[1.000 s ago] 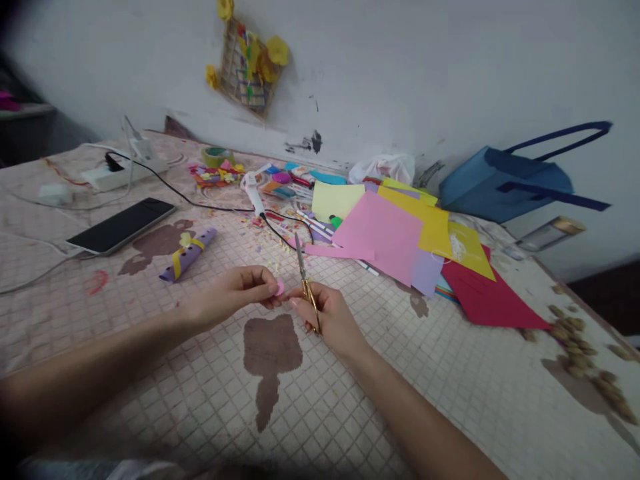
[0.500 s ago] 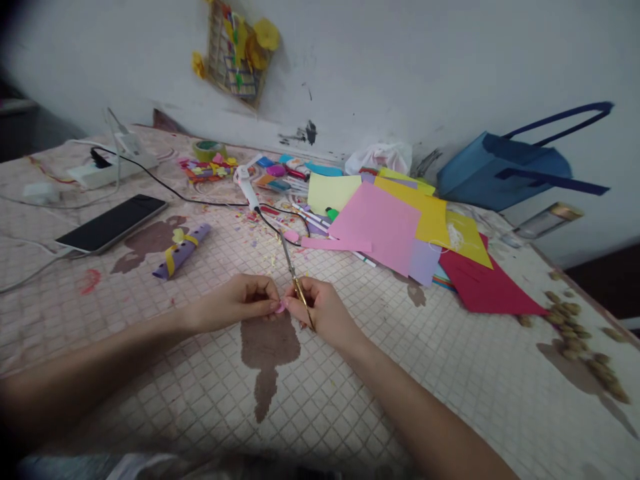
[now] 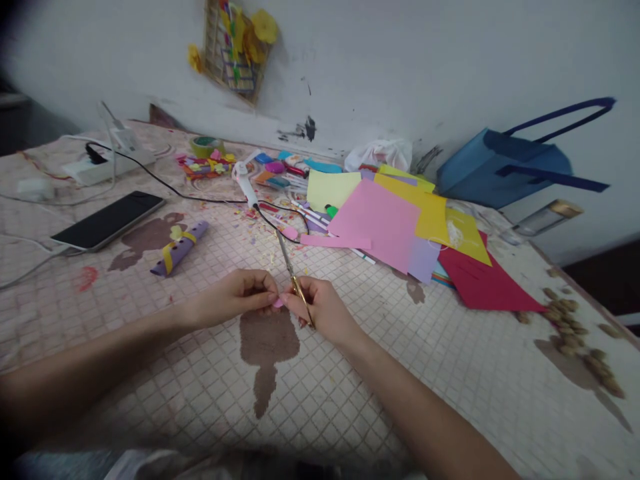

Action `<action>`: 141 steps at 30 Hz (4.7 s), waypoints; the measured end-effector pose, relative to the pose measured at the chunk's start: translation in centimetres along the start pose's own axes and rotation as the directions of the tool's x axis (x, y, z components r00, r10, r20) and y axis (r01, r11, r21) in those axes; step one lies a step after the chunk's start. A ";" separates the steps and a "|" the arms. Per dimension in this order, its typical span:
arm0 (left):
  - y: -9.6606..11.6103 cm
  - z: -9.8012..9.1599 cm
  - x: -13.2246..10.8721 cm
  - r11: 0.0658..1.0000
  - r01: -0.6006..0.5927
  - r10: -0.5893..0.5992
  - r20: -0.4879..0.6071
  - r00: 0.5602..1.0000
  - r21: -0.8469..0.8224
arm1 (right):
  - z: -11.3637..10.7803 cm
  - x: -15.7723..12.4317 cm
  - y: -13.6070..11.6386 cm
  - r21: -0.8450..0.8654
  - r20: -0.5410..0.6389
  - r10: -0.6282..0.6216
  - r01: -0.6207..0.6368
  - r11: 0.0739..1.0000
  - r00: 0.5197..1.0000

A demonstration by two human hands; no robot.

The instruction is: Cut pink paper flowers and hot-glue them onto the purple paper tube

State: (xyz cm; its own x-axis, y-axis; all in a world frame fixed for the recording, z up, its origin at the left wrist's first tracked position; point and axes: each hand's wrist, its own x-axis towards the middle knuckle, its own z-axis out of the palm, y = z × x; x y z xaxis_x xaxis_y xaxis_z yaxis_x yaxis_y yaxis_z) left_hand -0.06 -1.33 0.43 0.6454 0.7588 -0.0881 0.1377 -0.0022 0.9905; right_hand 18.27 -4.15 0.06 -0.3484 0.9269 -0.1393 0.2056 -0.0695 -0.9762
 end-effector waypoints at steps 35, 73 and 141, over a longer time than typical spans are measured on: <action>-0.4 -1.0 0.5 0.893 -0.112 -0.013 -0.275 0.961 -0.435 | 0.5 -1.2 -0.6 -0.143 0.003 -0.007 0.008 0.990 1.000; -0.2 -0.6 0.6 0.827 -0.150 -0.029 -0.308 0.951 -0.542 | 0.6 -1.2 -0.2 -0.273 -0.032 -0.013 0.003 0.962 0.999; -0.4 -1.3 0.8 0.870 -0.123 -0.044 -0.323 0.945 -0.478 | -0.1 -1.0 0.4 -0.501 -0.036 -0.094 0.063 0.863 0.995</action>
State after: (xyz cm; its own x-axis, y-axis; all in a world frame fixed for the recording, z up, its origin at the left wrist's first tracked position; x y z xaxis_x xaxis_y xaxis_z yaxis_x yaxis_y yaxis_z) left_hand -0.56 0.09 0.09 0.3613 0.9278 -0.0929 -0.3182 0.2163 0.9230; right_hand 18.78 -5.03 -0.14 -0.3333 0.9419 -0.0412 0.6132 0.1834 -0.7684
